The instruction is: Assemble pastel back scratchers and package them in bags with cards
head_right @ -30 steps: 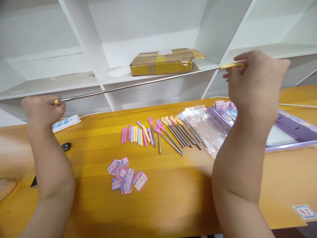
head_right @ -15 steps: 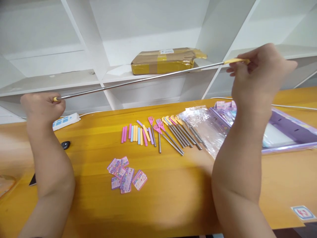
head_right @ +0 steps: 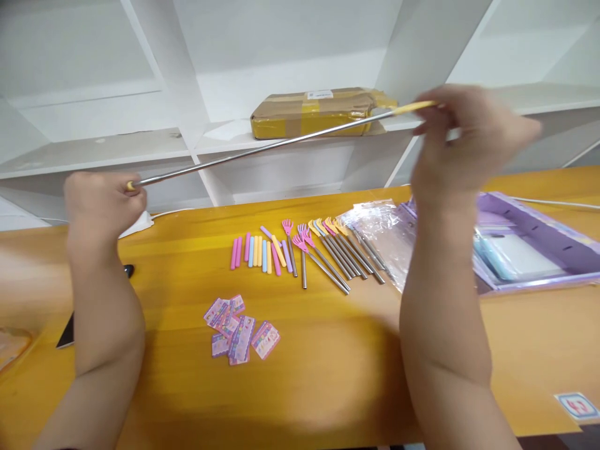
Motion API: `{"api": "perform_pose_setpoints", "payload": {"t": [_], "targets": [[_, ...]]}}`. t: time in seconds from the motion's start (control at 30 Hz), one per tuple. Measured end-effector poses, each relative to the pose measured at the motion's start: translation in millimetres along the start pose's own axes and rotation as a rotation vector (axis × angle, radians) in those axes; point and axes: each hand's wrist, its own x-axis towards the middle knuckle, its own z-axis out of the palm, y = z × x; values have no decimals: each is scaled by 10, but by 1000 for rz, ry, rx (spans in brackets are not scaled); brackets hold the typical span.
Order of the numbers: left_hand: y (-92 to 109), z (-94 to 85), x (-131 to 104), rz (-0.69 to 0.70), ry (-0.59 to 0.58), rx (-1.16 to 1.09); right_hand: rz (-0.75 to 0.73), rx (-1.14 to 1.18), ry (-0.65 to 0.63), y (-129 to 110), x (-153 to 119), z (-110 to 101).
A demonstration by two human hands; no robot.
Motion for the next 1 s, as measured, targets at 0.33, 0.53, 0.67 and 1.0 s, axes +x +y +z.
{"api": "perform_pose_setpoints", "payload": {"t": [0.33,0.53,0.67,1.0], "targets": [[1072,18,-230,149,-387,-23,-397,230,-621,-1389,-1104,314],[1071,160,-162,224,-415,-38,-412,155,-641,-1283,-1009,359],[1139,180,-187,260,-428,-53,-417,153,-647,-1266,-984,350],[1175,186,-239,321,-495,-224,-388,170,-878,-1064,-732,288]]}}
